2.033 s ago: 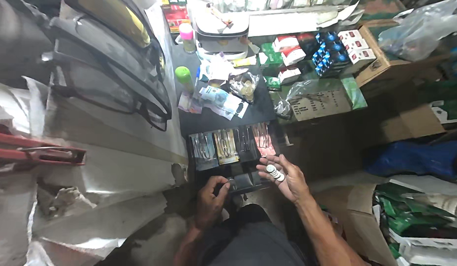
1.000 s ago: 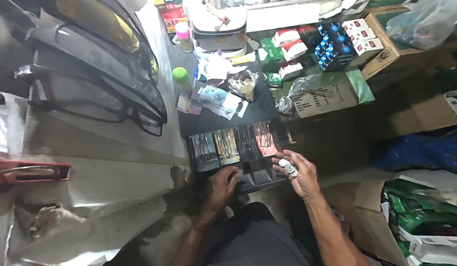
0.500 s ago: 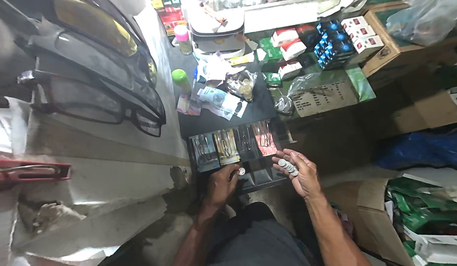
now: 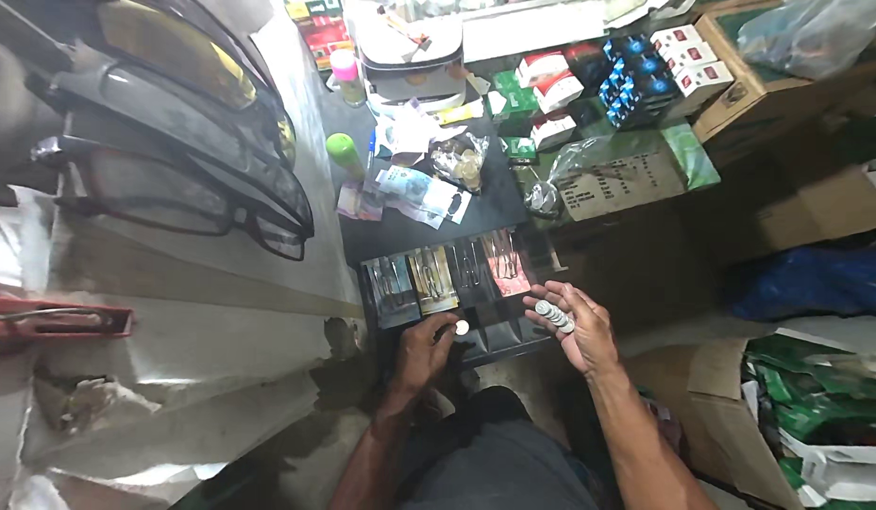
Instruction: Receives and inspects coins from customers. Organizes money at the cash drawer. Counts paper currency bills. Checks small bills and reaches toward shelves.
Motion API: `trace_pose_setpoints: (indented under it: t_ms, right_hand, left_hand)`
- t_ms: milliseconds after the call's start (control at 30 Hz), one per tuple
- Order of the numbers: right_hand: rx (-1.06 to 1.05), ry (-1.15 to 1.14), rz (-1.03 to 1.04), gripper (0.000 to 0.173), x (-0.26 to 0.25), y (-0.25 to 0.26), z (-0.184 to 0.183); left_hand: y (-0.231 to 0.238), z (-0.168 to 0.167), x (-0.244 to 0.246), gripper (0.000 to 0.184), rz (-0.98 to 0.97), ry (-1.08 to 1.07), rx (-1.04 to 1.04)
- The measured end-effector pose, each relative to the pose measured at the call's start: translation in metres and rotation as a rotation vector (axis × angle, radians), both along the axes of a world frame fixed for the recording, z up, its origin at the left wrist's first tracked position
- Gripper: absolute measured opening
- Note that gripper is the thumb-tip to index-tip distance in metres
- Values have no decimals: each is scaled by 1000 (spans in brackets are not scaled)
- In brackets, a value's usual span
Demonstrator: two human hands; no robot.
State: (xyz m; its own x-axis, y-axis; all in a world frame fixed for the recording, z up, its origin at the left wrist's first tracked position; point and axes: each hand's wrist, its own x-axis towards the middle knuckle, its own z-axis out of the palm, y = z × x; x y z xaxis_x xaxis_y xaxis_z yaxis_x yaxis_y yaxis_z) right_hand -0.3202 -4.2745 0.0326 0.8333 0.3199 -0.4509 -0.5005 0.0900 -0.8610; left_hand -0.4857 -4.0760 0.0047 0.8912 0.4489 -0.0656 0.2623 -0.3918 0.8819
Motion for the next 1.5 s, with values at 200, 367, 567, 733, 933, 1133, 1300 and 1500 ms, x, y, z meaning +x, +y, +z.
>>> trace_pose_setpoints:
  t_ms: [200,367,567,733,933,1133,1300,1500]
  right_hand:
    - [12,5,-12,36,0,0,-1]
    - [20,4,-4,38,0,-2,-2]
    - [25,-2,-7,39,1,-2,-4]
    - [30,4,-16,40,0,-3,-4]
    - [23,-9,-2,42,2,-3,-6]
    - [34,5,-13,43,2,-3,-6]
    - [37,10,-18,43,2,-4,-6]
    - [33,12,-25,42,2,-3,-6]
  left_hand:
    - [0,0,-1,21,44,-8,-91]
    - [-1,5,-2,20,93,20,-184]
    - [0,8,-4,19,115,36,-216]
    - [0,7,-3,19,121,24,-247]
    - [2,7,-2,20,117,40,-240]
    - [0,6,-2,20,111,33,-205]
    - [0,-2,-3,20,78,-18,-146]
    - [-1,-4,-3,21,63,-53,-86]
